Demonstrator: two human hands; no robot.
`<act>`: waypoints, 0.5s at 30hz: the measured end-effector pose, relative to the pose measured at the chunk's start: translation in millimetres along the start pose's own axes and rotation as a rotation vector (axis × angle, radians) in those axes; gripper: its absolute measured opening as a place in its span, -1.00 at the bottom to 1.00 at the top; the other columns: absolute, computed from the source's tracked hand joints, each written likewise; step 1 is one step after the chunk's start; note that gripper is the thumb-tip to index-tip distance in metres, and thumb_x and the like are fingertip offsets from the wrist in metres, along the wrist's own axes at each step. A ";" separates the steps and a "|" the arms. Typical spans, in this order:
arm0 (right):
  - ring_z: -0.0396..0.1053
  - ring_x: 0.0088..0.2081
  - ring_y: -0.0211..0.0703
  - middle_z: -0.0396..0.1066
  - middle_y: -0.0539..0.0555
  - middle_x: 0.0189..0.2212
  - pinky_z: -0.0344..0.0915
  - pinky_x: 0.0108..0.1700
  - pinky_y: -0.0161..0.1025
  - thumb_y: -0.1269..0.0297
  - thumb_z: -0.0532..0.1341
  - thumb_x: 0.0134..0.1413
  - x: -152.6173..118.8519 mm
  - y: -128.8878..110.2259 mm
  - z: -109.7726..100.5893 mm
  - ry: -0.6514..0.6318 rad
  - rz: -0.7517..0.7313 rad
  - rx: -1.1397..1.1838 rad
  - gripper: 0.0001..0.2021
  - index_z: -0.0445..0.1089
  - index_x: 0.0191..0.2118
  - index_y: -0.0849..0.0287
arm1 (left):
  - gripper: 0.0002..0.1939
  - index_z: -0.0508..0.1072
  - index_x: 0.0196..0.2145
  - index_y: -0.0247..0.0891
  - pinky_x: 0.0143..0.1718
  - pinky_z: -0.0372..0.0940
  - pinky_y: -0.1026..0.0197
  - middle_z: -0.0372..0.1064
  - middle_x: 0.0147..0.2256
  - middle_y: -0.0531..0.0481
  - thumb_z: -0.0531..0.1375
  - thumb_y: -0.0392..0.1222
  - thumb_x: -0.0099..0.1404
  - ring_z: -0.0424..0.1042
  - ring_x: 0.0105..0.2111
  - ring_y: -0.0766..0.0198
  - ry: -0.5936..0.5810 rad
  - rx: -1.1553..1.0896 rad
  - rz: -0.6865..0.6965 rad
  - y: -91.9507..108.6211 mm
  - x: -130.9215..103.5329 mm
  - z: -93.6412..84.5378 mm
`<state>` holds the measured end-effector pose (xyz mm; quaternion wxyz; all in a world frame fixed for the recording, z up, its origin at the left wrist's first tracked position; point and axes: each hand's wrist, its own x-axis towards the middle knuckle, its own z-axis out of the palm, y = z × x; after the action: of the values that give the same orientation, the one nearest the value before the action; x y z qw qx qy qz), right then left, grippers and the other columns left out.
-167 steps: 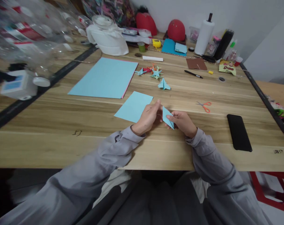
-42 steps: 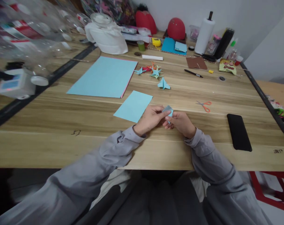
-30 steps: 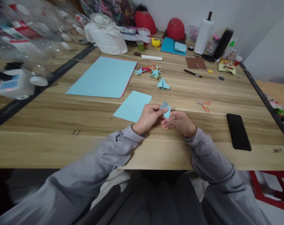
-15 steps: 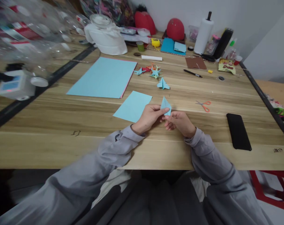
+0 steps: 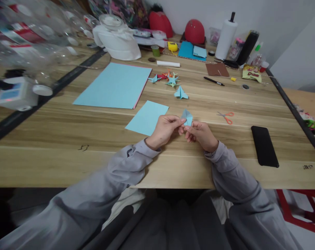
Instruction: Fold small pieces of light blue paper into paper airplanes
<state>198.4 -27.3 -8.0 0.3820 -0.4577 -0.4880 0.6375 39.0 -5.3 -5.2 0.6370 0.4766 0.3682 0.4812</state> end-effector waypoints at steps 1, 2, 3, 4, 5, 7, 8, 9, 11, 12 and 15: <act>0.30 -0.65 -0.37 0.42 -0.05 -0.61 0.20 -0.59 -0.39 -0.06 0.42 -0.15 -0.2 0.0 0.1 0.000 -0.003 0.004 -0.59 0.37 -0.43 0.20 | -0.56 0.43 -0.62 -0.33 -0.60 0.22 0.29 0.36 -0.66 0.04 0.43 0.11 -0.04 0.30 -0.68 0.41 0.010 0.008 0.020 -0.7 -0.3 0.3; 0.30 -0.65 -0.37 0.42 -0.05 -0.61 0.20 -0.59 -0.39 -0.06 0.42 -0.14 -0.5 -0.1 0.3 0.001 -0.007 0.009 -0.59 0.37 -0.44 0.20 | -0.55 0.43 -0.62 -0.33 -0.60 0.23 0.29 0.37 -0.66 0.04 0.42 0.12 -0.02 0.30 -0.69 0.41 0.016 0.017 0.038 -1.4 -0.5 0.4; 0.30 -0.65 -0.37 0.42 -0.05 -0.61 0.21 -0.58 -0.39 -0.06 0.42 -0.14 -0.7 -0.2 0.6 0.001 -0.012 0.013 -0.59 0.37 -0.44 0.20 | -0.54 0.44 -0.61 -0.33 -0.60 0.23 0.29 0.37 -0.66 0.03 0.41 0.14 -0.01 0.30 -0.69 0.40 0.018 0.024 0.050 -2.1 -0.5 0.4; 0.30 -0.65 -0.37 0.42 -0.05 -0.61 0.21 -0.58 -0.39 -0.06 0.42 -0.13 -0.9 -0.4 0.9 0.000 -0.016 0.016 -0.59 0.37 -0.45 0.20 | -0.53 0.44 -0.60 -0.33 -0.60 0.24 0.29 0.37 -0.67 0.03 0.40 0.16 0.00 0.31 -0.69 0.39 0.015 0.027 0.054 -2.7 -0.2 0.3; 0.30 -0.65 -0.37 0.42 -0.04 -0.61 0.22 -0.58 -0.39 -0.07 0.42 -0.14 -1.1 -0.6 1.3 -0.002 -0.018 0.017 -0.59 0.37 -0.46 0.20 | -0.51 0.44 -0.60 -0.34 -0.60 0.25 0.29 0.37 -0.68 0.02 0.39 0.19 0.02 0.32 -0.69 0.38 0.012 0.029 0.055 -3.2 0.3 0.0; 0.30 -0.65 -0.38 0.43 -0.04 -0.62 0.21 -0.59 -0.40 -0.08 0.43 -0.17 -1.2 -1.0 1.8 0.000 -0.012 0.020 -0.57 0.37 -0.49 0.20 | -0.47 0.44 -0.60 -0.34 -0.62 0.24 0.30 0.36 -0.69 0.00 0.35 0.24 0.05 0.33 -0.69 0.37 0.021 0.029 0.056 -3.1 1.6 -0.7; 0.30 -0.66 -0.39 0.43 -0.03 -0.62 0.21 -0.60 -0.41 -0.09 0.44 -0.19 -1.2 -1.2 1.9 0.006 -0.007 0.022 -0.56 0.36 -0.51 0.20 | -0.45 0.43 -0.61 -0.34 -0.63 0.23 0.30 0.36 -0.68 -0.01 0.33 0.27 0.07 0.33 -0.70 0.37 0.035 0.026 0.058 -2.7 2.4 -1.1; 0.30 -0.66 -0.39 0.43 -0.03 -0.63 0.21 -0.61 -0.42 -0.09 0.45 -0.20 -1.0 -1.4 2.0 0.012 0.000 0.023 -0.55 0.35 -0.52 0.21 | -0.44 0.42 -0.62 -0.34 -0.64 0.22 0.31 0.37 -0.68 -0.02 0.32 0.28 0.08 0.32 -0.70 0.38 0.053 0.022 0.061 -2.0 3.0 -1.4; 0.30 -0.67 -0.40 0.43 -0.03 -0.64 0.21 -0.62 -0.43 -0.10 0.45 -0.23 -0.7 -1.8 2.0 0.025 0.010 0.026 -0.54 0.34 -0.55 0.21 | -0.44 0.42 -0.61 -0.34 -0.66 0.19 0.33 0.37 -0.67 0.00 0.32 0.29 0.06 0.30 -0.71 0.41 0.071 0.014 0.063 -0.3 3.5 -1.7; 0.30 -0.67 -0.40 0.43 -0.03 -0.64 0.22 -0.62 -0.43 -0.09 0.46 -0.24 -0.6 -1.9 2.2 0.029 0.014 0.026 -0.53 0.34 -0.57 0.21 | -0.46 0.43 -0.58 -0.35 -0.65 0.19 0.33 0.36 -0.66 0.02 0.35 0.26 0.03 0.29 -0.71 0.42 0.063 0.019 0.056 0.4 3.3 -1.7; 0.31 -0.69 -0.38 0.44 -0.02 -0.65 0.23 -0.63 -0.42 -0.08 0.46 -0.27 -0.7 -2.3 3.3 0.011 0.029 -0.001 -0.55 0.38 -0.55 0.22 | -0.54 0.47 -0.49 -0.35 -0.65 0.17 0.34 0.36 -0.63 0.07 0.48 0.10 -0.13 0.26 -0.69 0.44 -0.019 0.079 0.005 0.1 1.2 -1.5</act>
<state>195.5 -28.3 -5.2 0.3753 -0.4683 -0.4796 0.6401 37.9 -3.7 -5.5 0.6197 0.5070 0.3797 0.4634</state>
